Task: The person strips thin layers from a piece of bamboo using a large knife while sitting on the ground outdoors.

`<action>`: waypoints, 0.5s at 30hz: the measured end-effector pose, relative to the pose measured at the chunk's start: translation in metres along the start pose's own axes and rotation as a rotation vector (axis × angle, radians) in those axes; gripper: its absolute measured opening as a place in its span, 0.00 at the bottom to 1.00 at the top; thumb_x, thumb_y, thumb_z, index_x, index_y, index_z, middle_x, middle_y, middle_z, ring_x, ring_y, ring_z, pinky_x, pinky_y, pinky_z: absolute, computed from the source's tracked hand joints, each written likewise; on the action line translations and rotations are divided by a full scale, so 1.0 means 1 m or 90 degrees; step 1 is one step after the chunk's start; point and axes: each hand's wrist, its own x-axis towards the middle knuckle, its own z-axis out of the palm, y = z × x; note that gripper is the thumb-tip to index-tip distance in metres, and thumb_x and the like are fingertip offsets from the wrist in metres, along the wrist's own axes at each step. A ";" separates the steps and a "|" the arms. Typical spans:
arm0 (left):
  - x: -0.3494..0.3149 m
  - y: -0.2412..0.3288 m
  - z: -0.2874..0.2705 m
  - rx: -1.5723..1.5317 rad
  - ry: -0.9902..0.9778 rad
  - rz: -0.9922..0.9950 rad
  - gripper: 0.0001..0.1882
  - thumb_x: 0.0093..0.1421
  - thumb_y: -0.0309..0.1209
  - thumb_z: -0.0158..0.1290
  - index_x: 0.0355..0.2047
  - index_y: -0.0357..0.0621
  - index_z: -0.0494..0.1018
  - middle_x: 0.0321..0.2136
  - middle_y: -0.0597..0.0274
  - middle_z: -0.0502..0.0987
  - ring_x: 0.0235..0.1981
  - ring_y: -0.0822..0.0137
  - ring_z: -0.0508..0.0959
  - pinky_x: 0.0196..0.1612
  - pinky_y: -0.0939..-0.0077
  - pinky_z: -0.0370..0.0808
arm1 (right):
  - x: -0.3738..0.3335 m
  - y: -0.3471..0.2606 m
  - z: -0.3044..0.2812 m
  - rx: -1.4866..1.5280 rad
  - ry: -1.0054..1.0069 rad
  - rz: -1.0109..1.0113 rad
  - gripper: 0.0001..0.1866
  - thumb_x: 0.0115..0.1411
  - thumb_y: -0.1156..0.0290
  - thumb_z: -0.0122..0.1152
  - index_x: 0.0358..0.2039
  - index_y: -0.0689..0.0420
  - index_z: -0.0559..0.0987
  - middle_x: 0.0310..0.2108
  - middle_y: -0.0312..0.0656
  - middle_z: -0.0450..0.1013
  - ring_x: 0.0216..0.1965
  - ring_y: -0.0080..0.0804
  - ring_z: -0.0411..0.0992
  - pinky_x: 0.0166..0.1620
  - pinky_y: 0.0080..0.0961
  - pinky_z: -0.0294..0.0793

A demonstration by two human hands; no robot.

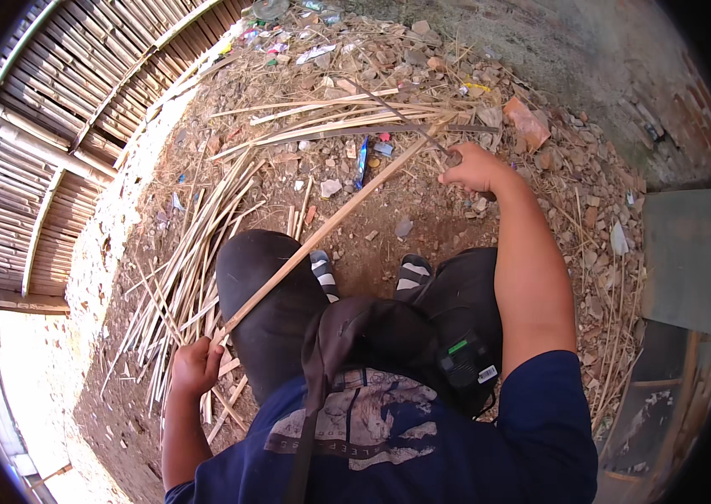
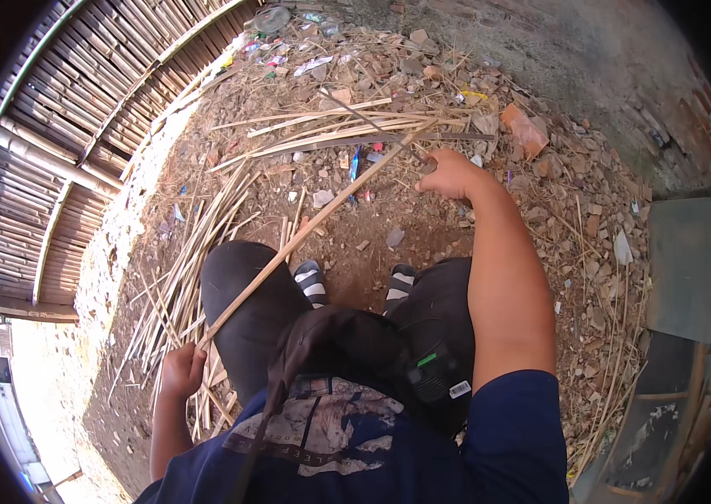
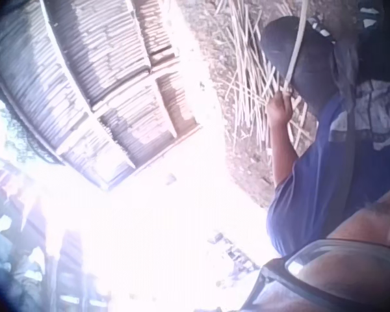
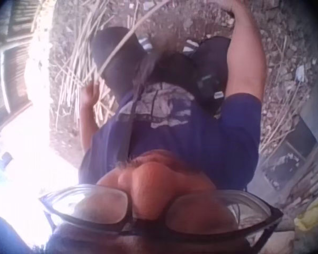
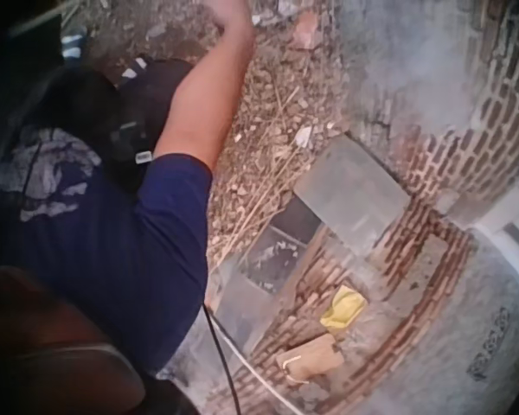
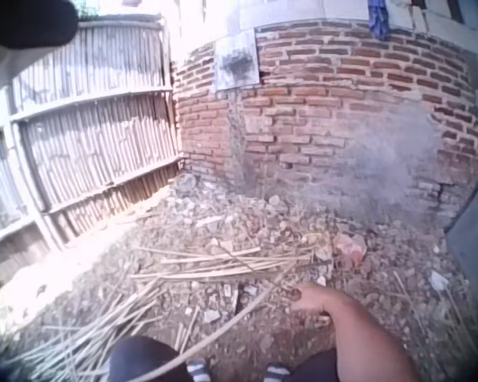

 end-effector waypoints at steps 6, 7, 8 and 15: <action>0.004 0.001 -0.008 0.016 0.002 0.027 0.21 0.64 0.38 0.57 0.19 0.40 0.65 0.13 0.46 0.67 0.16 0.41 0.71 0.21 0.53 0.66 | -0.005 -0.017 0.030 -0.209 0.065 -0.302 0.30 0.50 0.60 0.72 0.51 0.63 0.78 0.39 0.55 0.78 0.41 0.46 0.78 0.43 0.40 0.77; 0.003 -0.001 -0.007 0.015 0.002 0.021 0.21 0.64 0.38 0.57 0.19 0.40 0.65 0.13 0.46 0.67 0.16 0.41 0.71 0.21 0.53 0.66 | -0.005 -0.015 0.032 -0.220 0.063 -0.358 0.29 0.51 0.61 0.73 0.50 0.65 0.79 0.35 0.54 0.78 0.37 0.44 0.79 0.39 0.40 0.78; 0.003 -0.002 -0.004 0.014 0.004 0.017 0.21 0.64 0.38 0.57 0.19 0.40 0.65 0.13 0.46 0.68 0.16 0.41 0.71 0.21 0.53 0.66 | 0.000 -0.005 0.028 -0.088 0.046 -0.259 0.26 0.52 0.63 0.72 0.47 0.66 0.79 0.31 0.51 0.77 0.31 0.40 0.77 0.34 0.38 0.76; 0.004 -0.004 -0.008 0.108 0.031 0.041 0.20 0.62 0.41 0.57 0.20 0.42 0.66 0.15 0.46 0.70 0.19 0.41 0.74 0.23 0.50 0.68 | 0.023 0.054 0.002 0.231 0.101 -0.048 0.20 0.56 0.66 0.71 0.42 0.66 0.76 0.19 0.37 0.70 0.17 0.25 0.69 0.21 0.27 0.68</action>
